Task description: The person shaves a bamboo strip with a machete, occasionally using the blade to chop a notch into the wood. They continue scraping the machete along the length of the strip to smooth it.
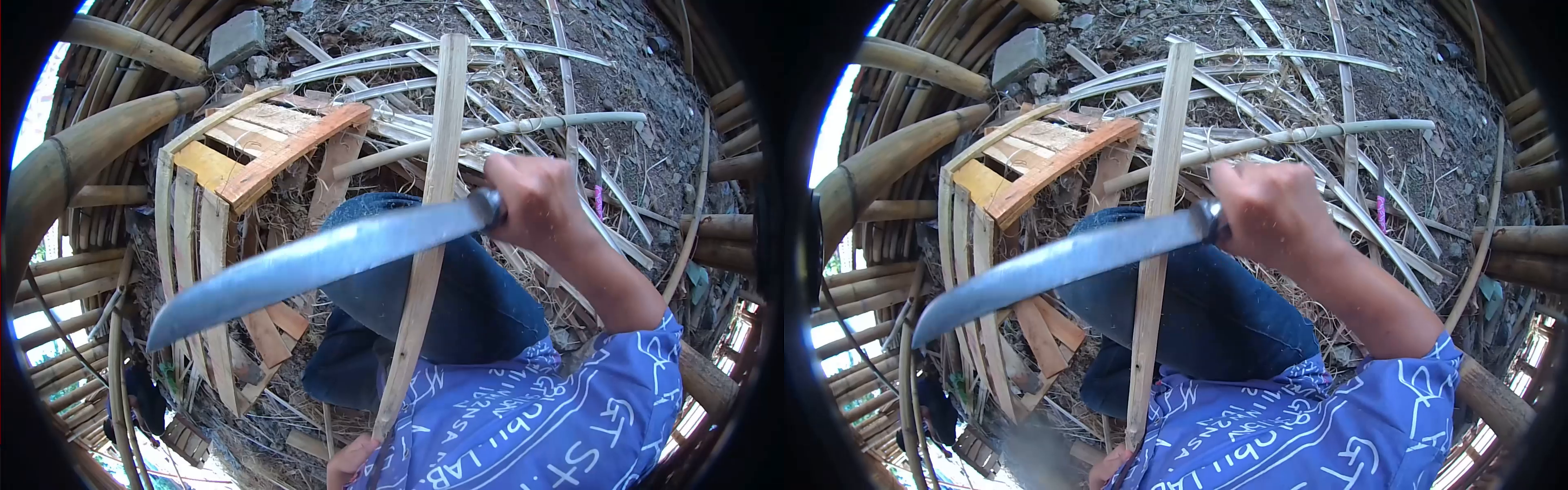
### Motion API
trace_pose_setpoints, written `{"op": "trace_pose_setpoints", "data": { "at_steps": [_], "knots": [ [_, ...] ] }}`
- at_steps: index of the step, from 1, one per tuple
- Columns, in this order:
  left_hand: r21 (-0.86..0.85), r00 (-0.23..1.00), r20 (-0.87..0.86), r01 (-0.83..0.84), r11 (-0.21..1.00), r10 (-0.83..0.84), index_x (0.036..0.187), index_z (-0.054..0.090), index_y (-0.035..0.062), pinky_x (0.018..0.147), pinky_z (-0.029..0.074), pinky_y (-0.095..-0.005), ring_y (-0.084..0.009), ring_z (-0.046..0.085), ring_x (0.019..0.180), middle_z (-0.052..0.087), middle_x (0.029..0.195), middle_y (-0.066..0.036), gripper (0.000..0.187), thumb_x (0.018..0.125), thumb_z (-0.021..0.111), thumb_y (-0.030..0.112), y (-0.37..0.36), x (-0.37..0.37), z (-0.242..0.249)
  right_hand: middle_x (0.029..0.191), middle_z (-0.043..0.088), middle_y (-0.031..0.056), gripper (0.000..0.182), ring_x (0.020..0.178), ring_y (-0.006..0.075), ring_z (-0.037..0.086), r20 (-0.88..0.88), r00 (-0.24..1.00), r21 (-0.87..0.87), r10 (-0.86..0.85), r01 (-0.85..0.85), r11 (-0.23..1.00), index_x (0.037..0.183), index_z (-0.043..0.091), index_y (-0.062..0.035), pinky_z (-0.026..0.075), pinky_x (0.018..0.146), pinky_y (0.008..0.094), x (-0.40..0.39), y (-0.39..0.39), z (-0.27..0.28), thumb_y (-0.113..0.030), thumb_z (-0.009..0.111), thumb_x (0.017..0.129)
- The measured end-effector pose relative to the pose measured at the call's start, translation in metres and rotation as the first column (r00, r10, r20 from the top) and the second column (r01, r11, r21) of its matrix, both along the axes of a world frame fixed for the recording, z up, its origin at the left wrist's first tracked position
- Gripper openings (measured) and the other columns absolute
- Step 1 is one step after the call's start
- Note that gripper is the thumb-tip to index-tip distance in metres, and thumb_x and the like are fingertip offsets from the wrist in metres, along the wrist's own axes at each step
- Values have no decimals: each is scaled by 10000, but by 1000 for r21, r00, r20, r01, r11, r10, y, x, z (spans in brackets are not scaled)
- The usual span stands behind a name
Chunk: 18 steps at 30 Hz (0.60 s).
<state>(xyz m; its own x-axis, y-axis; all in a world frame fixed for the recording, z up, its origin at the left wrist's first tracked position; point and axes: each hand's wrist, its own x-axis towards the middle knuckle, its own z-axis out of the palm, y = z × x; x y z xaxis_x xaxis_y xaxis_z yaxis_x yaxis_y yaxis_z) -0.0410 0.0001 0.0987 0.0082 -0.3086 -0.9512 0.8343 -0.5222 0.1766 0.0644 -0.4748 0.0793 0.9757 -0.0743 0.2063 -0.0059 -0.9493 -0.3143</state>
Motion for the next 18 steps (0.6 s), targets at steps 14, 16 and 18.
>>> {"op": "trace_pose_setpoints", "data": {
  "at_steps": [14, 16, 18],
  "knots": [
    [34, 995, -22, -97, 995, 97, 1057, 512, -13, 866, 398, -264, -75, 456, 971, 533, 1012, -11, 265, 1003, 457, 241, 22, -20, -2, 639, 593, 129, 265, 630, 342, 620, 201, 952, 10, -229, 232, 973, 758, 530, -60, 487, 560, 419, 44, -36, -38, -42, 694, 551],
    [-65, 998, -2, 58, 996, -59, 1054, 516, -12, 877, 393, -266, -79, 458, 977, 534, 1025, -12, 258, 1002, 460, 234, 110, -75, -59, 633, 595, 135, 228, 631, 339, 624, 227, 951, 28, -210, 209, 978, 754, 546, -59, 496, 564, 417, 45, -37, -40, -44, 683, 572],
    [-114, 990, 20, 138, 984, -136, 1053, 517, -11, 882, 390, -267, -81, 458, 980, 535, 1032, -13, 254, 1001, 461, 231, 145, -97, -85, 633, 598, 138, 208, 630, 339, 624, 215, 944, 28, -249, 249, 968, 752, 556, -61, 500, 570, 416, 50, -45, -44, -47, 678, 584]
  ]
}}
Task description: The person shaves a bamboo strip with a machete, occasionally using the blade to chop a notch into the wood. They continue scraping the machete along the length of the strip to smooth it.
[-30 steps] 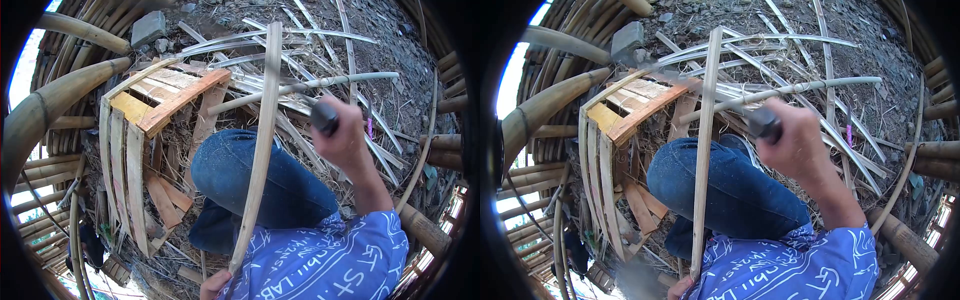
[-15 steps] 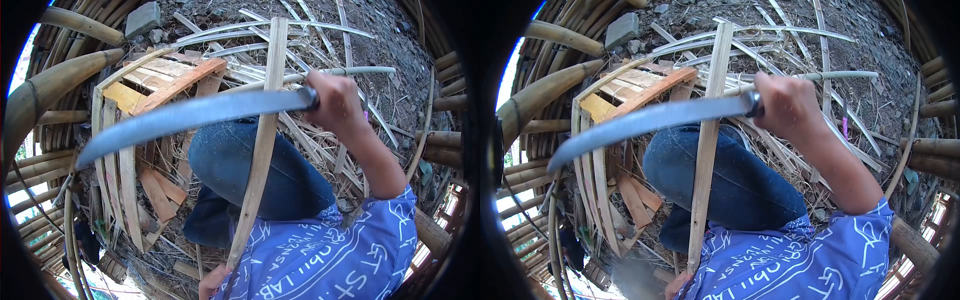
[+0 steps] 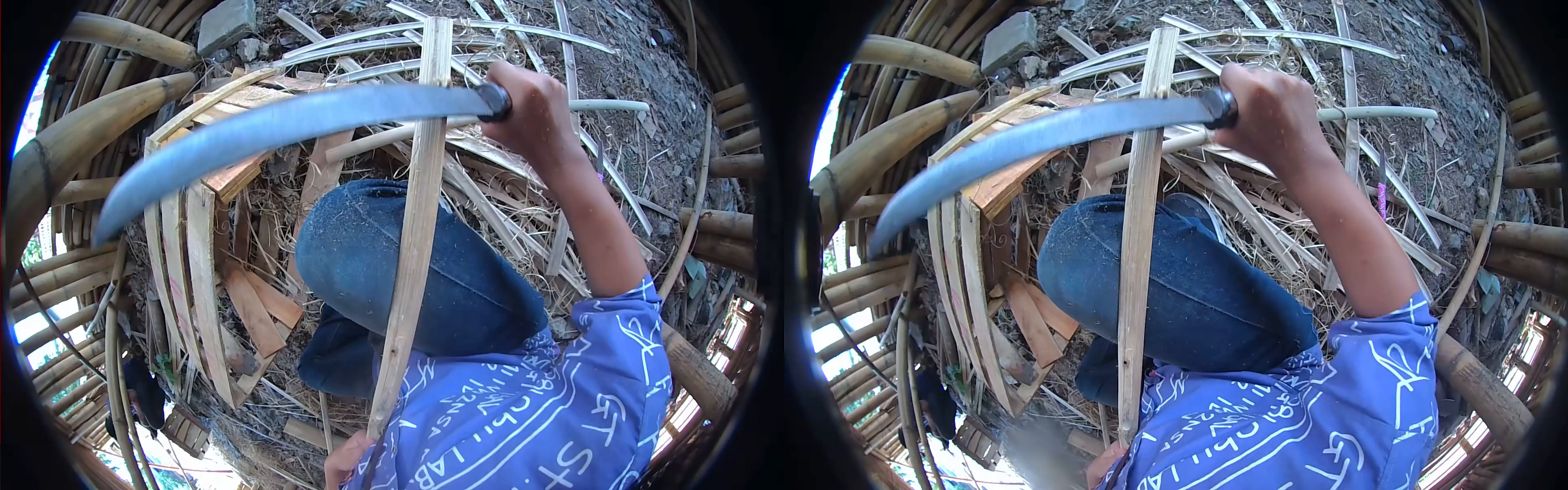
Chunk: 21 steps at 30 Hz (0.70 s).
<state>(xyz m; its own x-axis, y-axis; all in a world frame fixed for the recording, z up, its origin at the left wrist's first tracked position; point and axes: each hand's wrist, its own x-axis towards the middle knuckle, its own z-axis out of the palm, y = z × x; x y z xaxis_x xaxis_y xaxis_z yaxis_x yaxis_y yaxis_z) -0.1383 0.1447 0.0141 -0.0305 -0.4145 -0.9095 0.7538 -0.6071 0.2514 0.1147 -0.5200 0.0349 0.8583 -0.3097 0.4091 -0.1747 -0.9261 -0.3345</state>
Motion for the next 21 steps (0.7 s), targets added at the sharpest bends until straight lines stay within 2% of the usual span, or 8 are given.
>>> {"op": "trace_pose_setpoints", "data": {
  "at_steps": [6, 8, 12, 14, 16, 17, 19, 21],
  "knots": [
    [-105, 993, 56, -101, 989, 107, 1038, 520, 12, 875, 382, -253, -78, 452, 967, 529, 1012, -5, 200, 999, 465, 201, 4, -4, 3, 640, 612, 139, 159, 637, 346, 629, 10, 998, -21, -60, 60, 998, 745, 578, -61, 515, 590, 416, 11, -11, -8, -66, 666, 611],
    [58, 995, 76, -75, 996, 71, 1039, 518, 29, 869, 383, -246, -67, 444, 966, 528, 1013, -4, 178, 999, 467, 194, 14, -9, 4, 639, 614, 138, 156, 640, 352, 630, 37, 999, 4, -35, 35, 999, 741, 582, -64, 522, 598, 417, 14, -14, -12, -64, 664, 609],
    [78, 985, 21, -172, 982, 170, 1055, 519, 33, 858, 398, -250, -73, 486, 933, 554, 998, -18, 172, 996, 470, 188, -19, 16, 34, 675, 644, 150, 94, 668, 332, 659, -42, 984, -3, -171, 171, 985, 784, 619, -81, 535, 621, 440, 28, -32, -9, -125, 620, 702],
    [305, 920, -187, -278, 911, 343, 1069, 520, 35, 817, 428, -251, -91, 537, 888, 586, 945, -36, 183, 993, 472, 195, -62, 39, 67, 740, 664, 193, 148, 729, 368, 663, -94, 953, 10, -287, 289, 957, 831, 651, -69, 539, 673, 461, 41, -63, -12, -179, 595, 749],
    [351, 858, 40, -492, 797, 512, 1049, 541, 31, 769, 449, -243, -109, 569, 856, 608, 903, -49, 190, 984, 484, 201, -153, 76, 128, 782, 660, 227, 168, 758, 388, 653, -70, 919, -31, -387, 386, 922, 829, 652, -54, 517, 686, 475, 52, -97, -29, -193, 579, 767],
    [196, 851, -97, -492, 848, 516, 1003, 561, 14, 761, 449, -242, -101, 564, 844, 597, 853, -44, 234, 981, 502, 240, -63, 33, 84, 782, 660, 227, 168, 758, 388, 653, -66, 923, -20, -378, 377, 926, 829, 652, -54, 517, 686, 475, 50, -98, -37, -193, 579, 767],
    [213, 943, 22, -329, 920, 332, 991, 576, 9, 751, 445, -248, -105, 558, 833, 595, 861, -47, 235, 980, 501, 232, -77, 45, 80, 862, 672, 212, 232, 815, 359, 666, -377, 837, 172, -397, 484, 858, 892, 673, -37, 518, 737, 451, 43, -102, -49, -225, 578, 793],
    [231, 966, 124, -251, 940, 228, 979, 591, 5, 741, 441, -254, -110, 552, 822, 594, 870, -50, 237, 979, 499, 223, -92, 59, 82, 881, 657, 220, 226, 843, 363, 644, -306, 854, 278, -421, 503, 819, 845, 676, -28, 485, 762, 457, 24, -83, -70, -227, 579, 796]
  ]
}}
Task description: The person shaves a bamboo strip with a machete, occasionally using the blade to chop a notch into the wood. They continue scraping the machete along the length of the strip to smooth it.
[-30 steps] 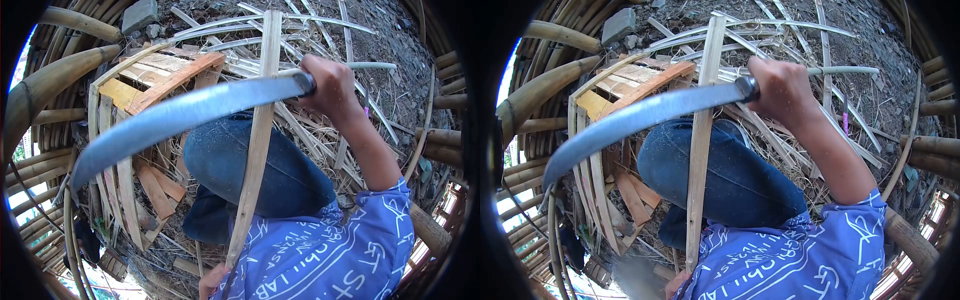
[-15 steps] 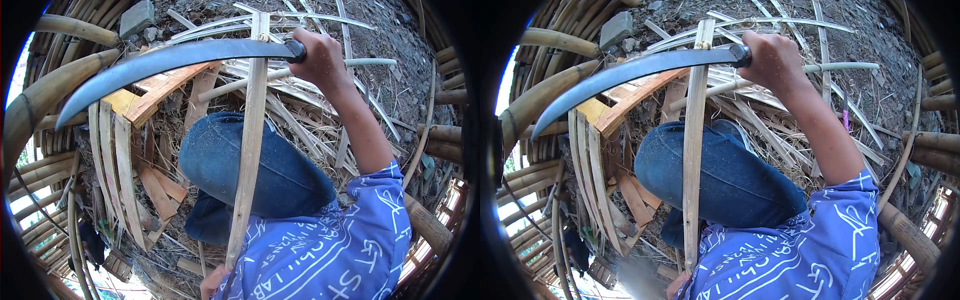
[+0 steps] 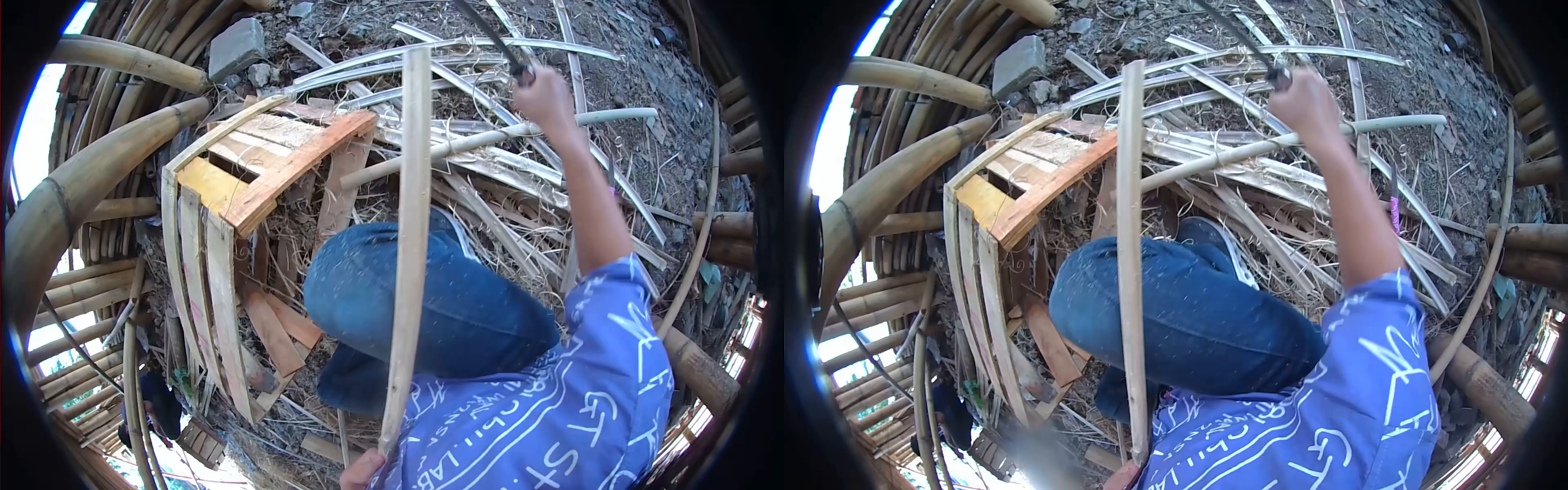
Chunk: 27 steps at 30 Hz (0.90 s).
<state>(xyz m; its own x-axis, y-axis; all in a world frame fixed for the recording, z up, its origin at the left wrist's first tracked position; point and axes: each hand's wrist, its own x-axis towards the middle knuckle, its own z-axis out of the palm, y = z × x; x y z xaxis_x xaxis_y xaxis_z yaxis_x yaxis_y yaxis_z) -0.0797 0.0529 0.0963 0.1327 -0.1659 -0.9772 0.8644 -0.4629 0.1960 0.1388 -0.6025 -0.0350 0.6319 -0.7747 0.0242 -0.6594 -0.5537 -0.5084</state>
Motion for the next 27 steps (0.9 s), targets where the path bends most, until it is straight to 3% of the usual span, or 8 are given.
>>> {"op": "trace_pose_setpoints", "data": {
  "at_steps": [8, 12, 15, 17, 18, 24, 26, 27],
  "knots": [
    [183, 953, 178, 213, 960, -246, 931, 650, -15, 700, 424, -278, -129, 528, 779, 588, 903, -63, 260, 975, 494, 189, -50, 32, 29, 509, 457, 79, 121, 483, 181, 440, 347, 938, 331, -23, -99, 938, 673, 529, 2, 353, 486, 333, -69, 98, 21, -93, 594, 711],
    [249, 887, 198, 366, 897, -417, 1039, 634, -61, 811, 410, -270, -149, 542, 948, 579, 1082, -117, 246, 955, 533, 147, -50, 28, 44, 512, 438, 65, 49, 458, 147, 449, 403, 909, 135, 102, -169, 976, 733, 550, -13, 360, 467, 299, -78, 107, 71, -12, 592, 709],
    [-56, 933, 351, -64, 996, 80, 1108, 608, -97, 831, 419, -325, -226, 566, 979, 592, 1097, -159, 279, 924, 564, 107, -27, 11, 34, 547, 503, 113, 94, 497, 231, 565, 412, 866, 5, 284, -314, 949, 744, 553, -25, 430, 493, 337, -86, 120, 103, -13, 612, 672],
    [-226, 480, 875, 532, 816, -71, 1100, 595, -127, 817, 420, -371, -288, 565, 966, 594, 1056, -189, 291, 901, 573, 83, -76, 38, 45, 609, 569, 140, 158, 581, 290, 625, 356, 829, -80, 432, -433, 898, 760, 554, -41, 474, 526, 373, -95, 132, 112, -20, 634, 624],
    [-225, 475, 877, 538, 813, -71, 1100, 595, -127, 817, 420, -371, -288, 565, 966, 594, 1056, -189, 291, 901, 573, 83, -72, 37, 44, 634, 578, 122, 230, 572, 282, 616, 344, 804, -96, 484, -483, 871, 761, 537, -59, 478, 522, 381, -98, 139, 113, -52, 675, 576],
    [-17, 587, 759, 448, 894, -280, 1050, 610, -87, 696, 430, -405, -307, 583, 802, 601, 852, -200, 259, 910, 557, 124, -57, 26, 38, 637, 557, 76, 329, 557, 257, 599, 52, 698, -228, 714, -688, 689, 730, 491, -78, 479, 510, 370, -100, 155, 120, -127, 750, 534],
    [55, 999, -47, 29, 998, -27, 979, 569, -8, 824, 419, -239, -93, 545, 886, 581, 881, -44, 282, 977, 516, 270, 17, 4, -17, 654, 574, 87, 327, 579, 266, 617, -12, 692, -232, 722, -704, 671, 736, 497, -70, 490, 525, 379, -94, 155, 117, -143, 759, 555],
    [54, 998, -55, 21, 998, -18, 979, 569, -8, 824, 419, -239, -93, 545, 886, 581, 881, -44, 282, 977, 516, 270, 14, 1, -15, 654, 574, 87, 327, 579, 266, 617, -18, 685, -227, 728, -712, 664, 736, 497, -70, 490, 525, 379, -90, 152, 111, -143, 759, 555]
  ]
}}
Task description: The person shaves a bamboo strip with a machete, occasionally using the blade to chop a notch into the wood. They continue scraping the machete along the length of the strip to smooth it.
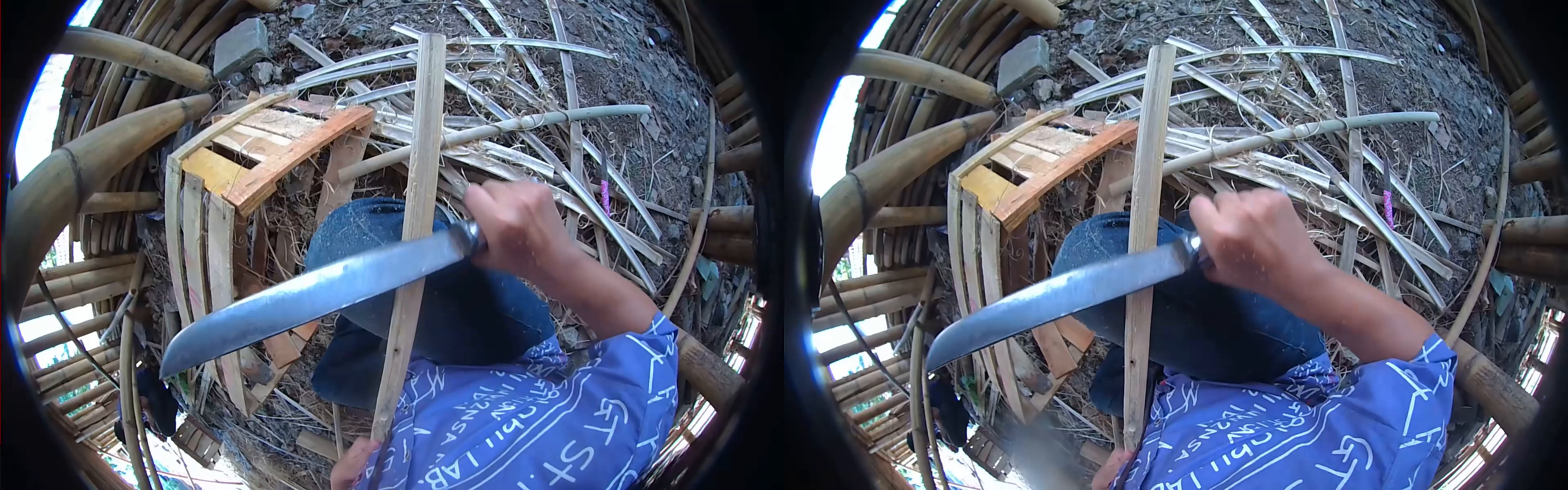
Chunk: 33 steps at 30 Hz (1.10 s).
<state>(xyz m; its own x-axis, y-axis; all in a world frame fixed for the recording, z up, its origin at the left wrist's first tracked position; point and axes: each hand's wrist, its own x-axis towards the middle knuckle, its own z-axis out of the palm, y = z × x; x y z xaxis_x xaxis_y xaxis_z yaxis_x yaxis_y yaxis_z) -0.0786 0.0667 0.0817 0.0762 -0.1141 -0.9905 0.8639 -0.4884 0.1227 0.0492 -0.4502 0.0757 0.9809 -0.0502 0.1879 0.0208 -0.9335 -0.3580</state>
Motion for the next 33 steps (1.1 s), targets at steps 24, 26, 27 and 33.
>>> {"op": "trace_pose_setpoints", "data": {
  "at_steps": [24, 26, 27, 33],
  "knots": [
    [-376, 923, 382, 205, 903, -50, 1177, 519, -45, 898, 371, -279, -126, 506, 1032, 566, 1094, -82, 389, 986, 477, 291, -10, -6, 12, 784, 668, 206, 194, 804, 376, 664, 55, 756, 95, -653, 647, 757, 831, 656, -42, 524, 723, 468, 132, -122, -77, -202, 586, 747],
    [-255, 963, 268, 112, 960, -41, 1102, 566, -39, 846, 410, -282, -115, 539, 967, 607, 1025, -62, 375, 981, 484, 306, 9, -15, 6, 820, 665, 222, 206, 812, 390, 650, -42, 740, 150, -672, 669, 728, 835, 661, -38, 507, 736, 465, 122, -121, -86, -209, 578, 754],
    [-243, 969, 247, 80, 967, -18, 1064, 590, -35, 820, 430, -284, -109, 555, 935, 627, 990, -52, 374, 978, 487, 314, 13, -17, 2, 827, 665, 224, 203, 811, 390, 647, -61, 744, 195, -665, 663, 723, 828, 660, -37, 502, 734, 463, 113, -116, -92, -208, 576, 757],
    [-101, 896, 365, 309, 946, -254, 816, 610, -56, 613, 394, -245, -51, 446, 666, 506, 655, 44, 321, 973, 510, 206, 23, -20, -18, 505, 460, 75, 129, 467, 182, 430, -45, 776, 578, -629, 534, 617, 669, 521, -2, 347, 474, 326, 53, -60, -86, -90, 604, 713]
  ]
}}
